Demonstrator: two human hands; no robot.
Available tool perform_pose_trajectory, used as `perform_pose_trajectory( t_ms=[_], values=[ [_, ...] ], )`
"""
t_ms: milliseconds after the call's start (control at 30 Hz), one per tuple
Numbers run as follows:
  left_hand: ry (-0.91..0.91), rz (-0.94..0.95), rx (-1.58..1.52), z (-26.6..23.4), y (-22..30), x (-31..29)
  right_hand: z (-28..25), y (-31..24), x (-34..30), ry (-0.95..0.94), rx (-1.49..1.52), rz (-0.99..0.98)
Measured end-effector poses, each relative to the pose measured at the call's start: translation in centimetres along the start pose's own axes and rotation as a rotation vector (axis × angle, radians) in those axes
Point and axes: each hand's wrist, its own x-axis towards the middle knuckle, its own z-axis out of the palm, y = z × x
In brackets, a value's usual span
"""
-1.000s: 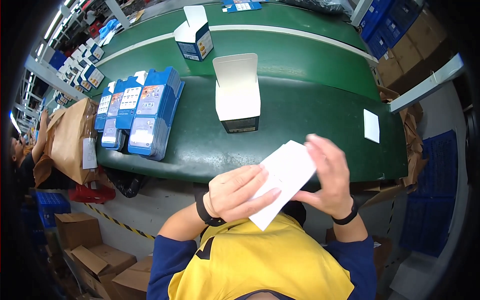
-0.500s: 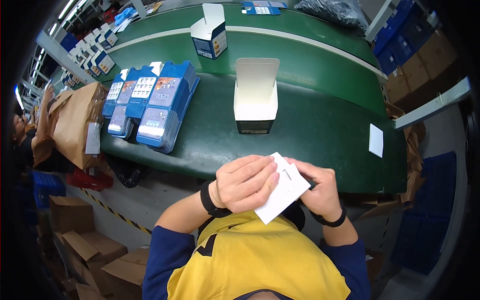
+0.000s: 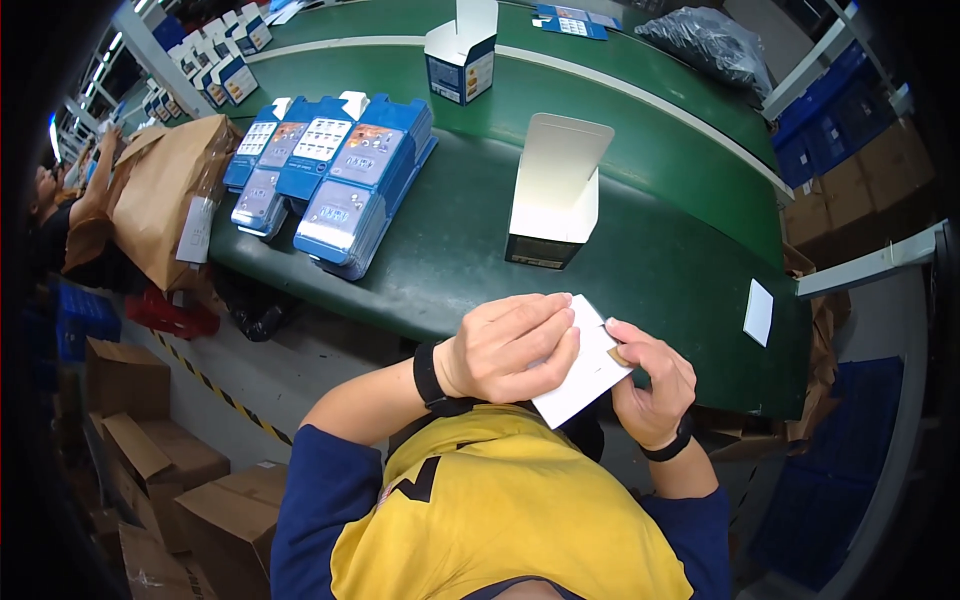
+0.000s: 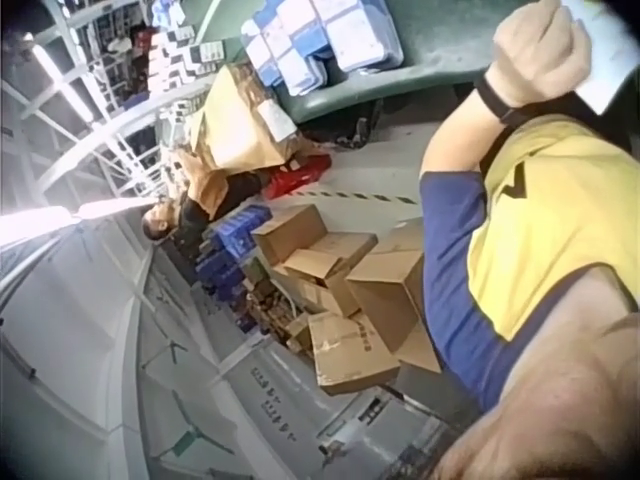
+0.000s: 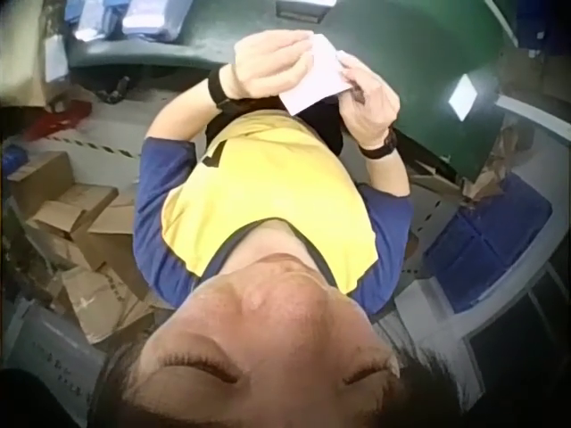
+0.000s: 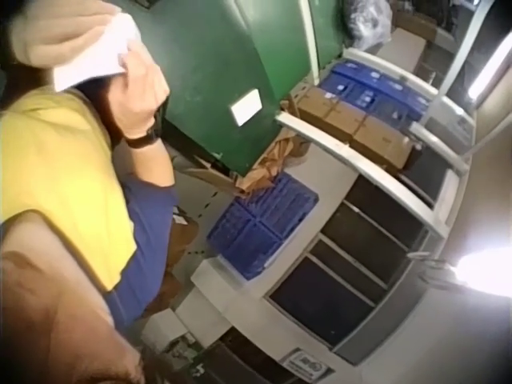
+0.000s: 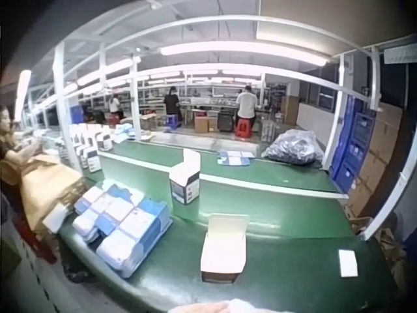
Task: The person folds a blue box by hand, then inserts a brown cardboard divider and a folded white paper manual into a larger white box. Finally, they press the contents down into the white box by hand.
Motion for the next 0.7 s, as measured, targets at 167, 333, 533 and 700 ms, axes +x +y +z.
perform_pose_trajectory(
  t_ms=[167, 333, 533, 700],
  values=[
    [-0.142, -0.158, -0.204, -0.3, -0.3, 1.0, -0.9, -0.4, 1.4, -0.297, -0.024, 0.147],
    [-0.287, -0.563, -0.728, -1.1, 0.1, 1.1, -1.6, 0.1, 2.5, -0.335, -0.076, 0.132],
    [-0.113, -0.696, -1.117, -0.6, 0.6, -0.2, -0.6, -0.6, 3.5, -0.315, -0.055, 0.106],
    [-0.168, -0.423, -0.429, -1.9, -2.7, -1.3, -0.8, 0.8, 6.1, -0.333, -0.067, 0.010]
  ],
)
